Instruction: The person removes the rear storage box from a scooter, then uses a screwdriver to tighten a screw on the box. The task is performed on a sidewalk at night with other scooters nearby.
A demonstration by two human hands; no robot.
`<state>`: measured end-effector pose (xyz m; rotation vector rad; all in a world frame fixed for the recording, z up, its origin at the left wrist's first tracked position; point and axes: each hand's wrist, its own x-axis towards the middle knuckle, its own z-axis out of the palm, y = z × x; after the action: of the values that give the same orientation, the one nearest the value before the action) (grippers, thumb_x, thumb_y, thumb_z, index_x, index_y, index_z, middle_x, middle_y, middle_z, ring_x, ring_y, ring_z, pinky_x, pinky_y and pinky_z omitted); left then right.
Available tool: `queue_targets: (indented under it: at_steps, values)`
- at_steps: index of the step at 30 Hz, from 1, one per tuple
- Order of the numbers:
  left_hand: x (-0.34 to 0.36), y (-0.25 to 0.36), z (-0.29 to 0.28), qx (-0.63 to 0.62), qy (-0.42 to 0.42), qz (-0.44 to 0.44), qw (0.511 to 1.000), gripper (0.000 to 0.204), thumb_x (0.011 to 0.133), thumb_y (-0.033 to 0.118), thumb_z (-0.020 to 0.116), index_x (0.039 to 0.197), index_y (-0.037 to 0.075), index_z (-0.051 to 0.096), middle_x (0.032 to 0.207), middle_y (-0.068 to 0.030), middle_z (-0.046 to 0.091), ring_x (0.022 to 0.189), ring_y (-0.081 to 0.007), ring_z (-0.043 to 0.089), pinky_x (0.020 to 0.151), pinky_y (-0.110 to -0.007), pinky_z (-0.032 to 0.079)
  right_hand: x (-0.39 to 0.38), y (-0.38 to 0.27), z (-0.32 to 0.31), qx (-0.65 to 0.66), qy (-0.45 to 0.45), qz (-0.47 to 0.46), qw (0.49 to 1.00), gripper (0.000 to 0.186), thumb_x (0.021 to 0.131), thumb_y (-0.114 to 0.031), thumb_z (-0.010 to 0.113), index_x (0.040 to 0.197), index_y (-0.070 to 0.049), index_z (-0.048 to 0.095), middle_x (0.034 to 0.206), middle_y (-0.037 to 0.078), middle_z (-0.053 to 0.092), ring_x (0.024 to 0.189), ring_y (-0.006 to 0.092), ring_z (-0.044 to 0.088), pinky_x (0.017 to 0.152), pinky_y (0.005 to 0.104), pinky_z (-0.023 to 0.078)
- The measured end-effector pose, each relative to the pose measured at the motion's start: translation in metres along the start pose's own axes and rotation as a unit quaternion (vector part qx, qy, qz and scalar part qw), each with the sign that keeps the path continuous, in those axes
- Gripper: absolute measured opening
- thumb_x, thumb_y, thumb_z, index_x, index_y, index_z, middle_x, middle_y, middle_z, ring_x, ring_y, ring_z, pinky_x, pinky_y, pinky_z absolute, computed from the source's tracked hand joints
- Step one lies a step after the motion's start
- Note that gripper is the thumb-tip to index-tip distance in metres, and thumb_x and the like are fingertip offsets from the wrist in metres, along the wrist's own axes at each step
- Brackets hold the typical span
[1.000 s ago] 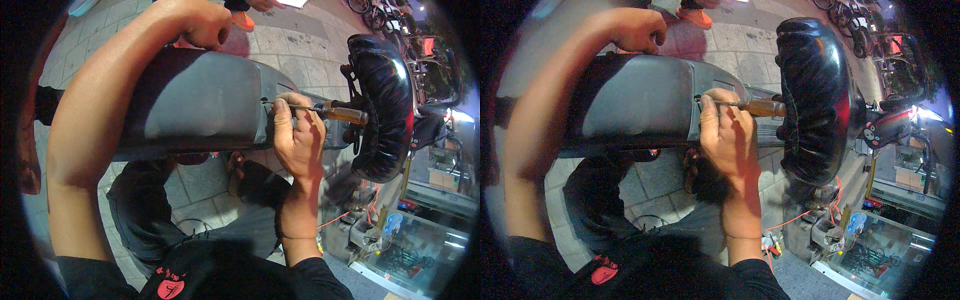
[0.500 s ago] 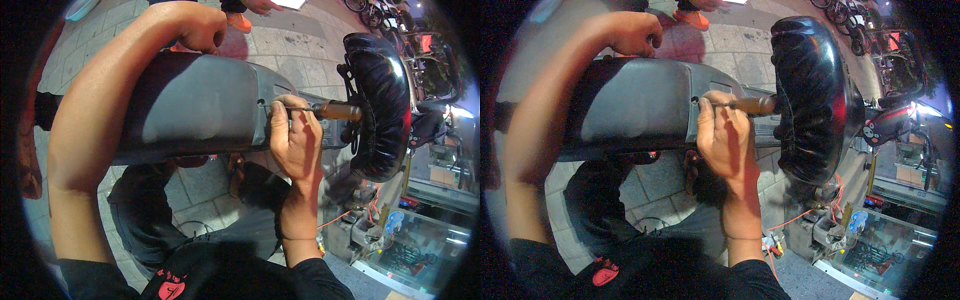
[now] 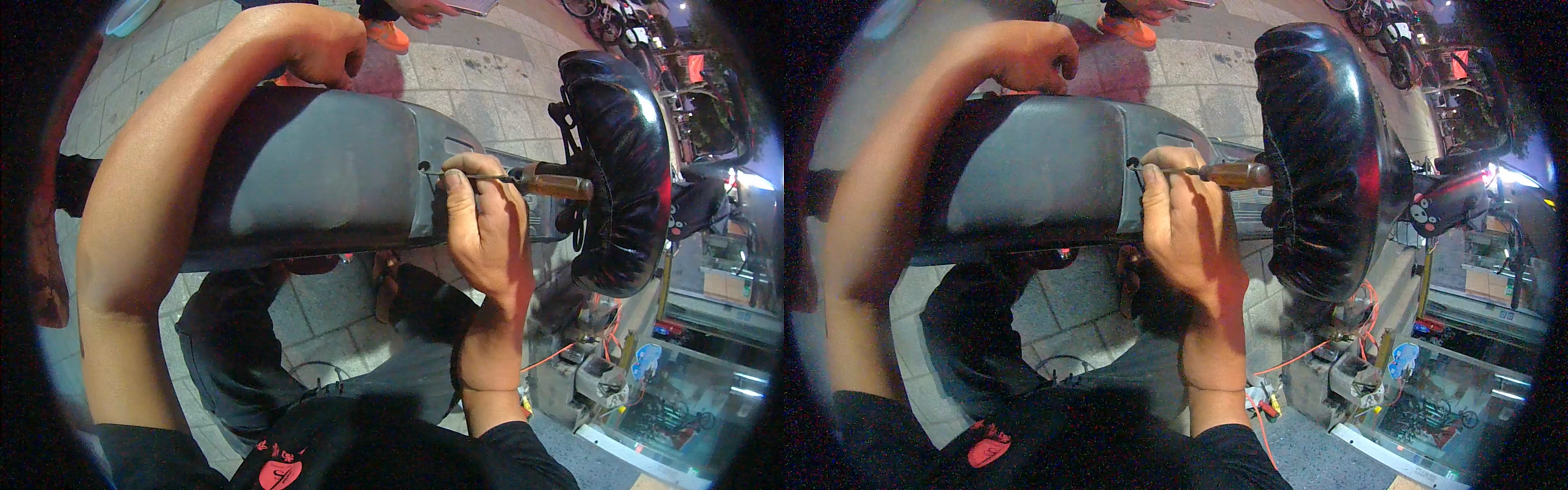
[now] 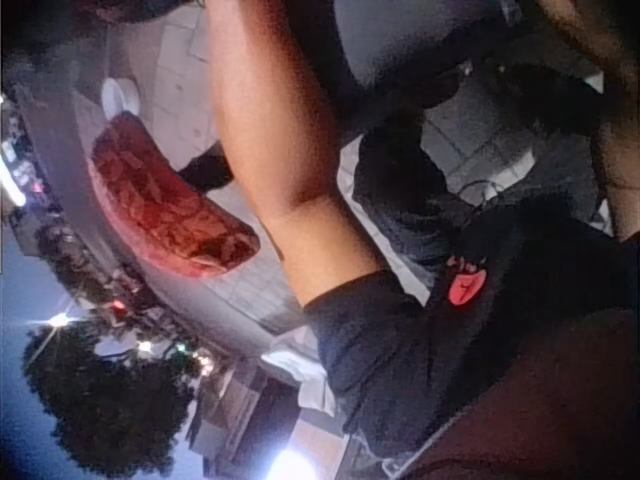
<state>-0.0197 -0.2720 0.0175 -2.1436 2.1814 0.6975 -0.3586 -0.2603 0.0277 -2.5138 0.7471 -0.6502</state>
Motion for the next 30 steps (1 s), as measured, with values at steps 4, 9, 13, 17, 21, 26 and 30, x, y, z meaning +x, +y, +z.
queue_targets:
  at_steps: [4, 9, 13, 17, 21, 26, 30]
  values:
    - [0.000, -0.001, -0.001, -0.004, -0.004, 0.006, 1.000, 0.044, 0.087, 0.029, 0.083, 0.121, 0.002, 0.080, 0.118, -0.0182, 0.080, 0.109, -0.0345, 0.077, 0.096, -0.044, 0.060, 0.004, -0.008, -0.005, 0.033, -0.025, 0.041, 0.998, 0.016, 0.110, -0.011, 0.060, 0.115, 0.001, 0.068, 0.103, 0.019, 0.073, 0.093, 0.0353, 0.073, 0.086, 0.0420, 0.056]
    - [0.004, 0.000, 0.003, 0.005, 0.005, 0.009, 1.000, 0.043, 0.087, 0.029, 0.083, 0.121, 0.002, 0.080, 0.117, -0.0180, 0.080, 0.110, -0.0344, 0.077, 0.096, -0.044, 0.060, 0.010, -0.002, -0.005, 0.028, -0.025, 0.005, 0.999, 0.015, 0.109, -0.009, 0.061, 0.114, 0.002, 0.069, 0.104, 0.021, 0.073, 0.092, 0.0376, 0.072, 0.086, 0.0422, 0.057]
    - [-0.006, 0.001, -0.004, 0.002, 0.005, 0.018, 1.000, 0.043, 0.087, 0.029, 0.083, 0.120, 0.001, 0.080, 0.118, -0.0182, 0.080, 0.110, -0.0344, 0.076, 0.097, -0.044, 0.060, 0.007, -0.004, -0.001, 0.004, -0.006, -0.047, 0.999, 0.014, 0.108, -0.006, 0.061, 0.115, 0.002, 0.069, 0.104, 0.021, 0.073, 0.092, 0.0377, 0.072, 0.086, 0.0422, 0.057]
    - [-0.015, 0.012, -0.010, -0.010, 0.008, 0.035, 0.999, 0.043, 0.087, 0.029, 0.083, 0.120, 0.001, 0.080, 0.118, -0.0183, 0.080, 0.111, -0.0344, 0.076, 0.098, -0.044, 0.060, 0.003, -0.001, 0.002, -0.003, 0.011, -0.019, 1.000, 0.013, 0.108, -0.006, 0.062, 0.115, 0.002, 0.069, 0.104, 0.020, 0.073, 0.093, 0.0360, 0.073, 0.085, 0.0414, 0.057]
    - [-0.025, 0.025, -0.020, -0.031, 0.007, 0.037, 0.999, 0.044, 0.087, 0.030, 0.083, 0.120, 0.001, 0.079, 0.119, -0.0185, 0.080, 0.112, -0.0344, 0.076, 0.098, -0.044, 0.060, 0.003, 0.001, 0.001, 0.005, 0.011, -0.016, 1.000, 0.013, 0.108, -0.007, 0.062, 0.115, 0.001, 0.069, 0.104, 0.019, 0.073, 0.092, 0.0343, 0.073, 0.085, 0.0411, 0.057]
    - [-0.007, 0.010, -0.006, -0.015, 0.004, 0.028, 1.000, 0.043, 0.087, 0.029, 0.082, 0.120, 0.001, 0.079, 0.119, -0.0184, 0.080, 0.111, -0.0342, 0.076, 0.098, -0.044, 0.060, 0.002, 0.000, 0.001, 0.009, 0.017, -0.003, 1.000, 0.014, 0.108, -0.009, 0.063, 0.115, 0.000, 0.070, 0.100, 0.018, 0.074, 0.091, 0.0340, 0.074, 0.085, 0.0412, 0.057]
    - [0.004, -0.005, 0.005, 0.008, 0.005, 0.017, 1.000, 0.043, 0.087, 0.029, 0.082, 0.120, 0.001, 0.079, 0.118, -0.0183, 0.080, 0.110, -0.0341, 0.077, 0.097, -0.044, 0.060, 0.004, -0.004, 0.001, 0.006, 0.010, 0.001, 1.000, 0.015, 0.108, -0.010, 0.063, 0.115, 0.001, 0.070, 0.099, 0.018, 0.075, 0.092, 0.0348, 0.074, 0.085, 0.0417, 0.057]
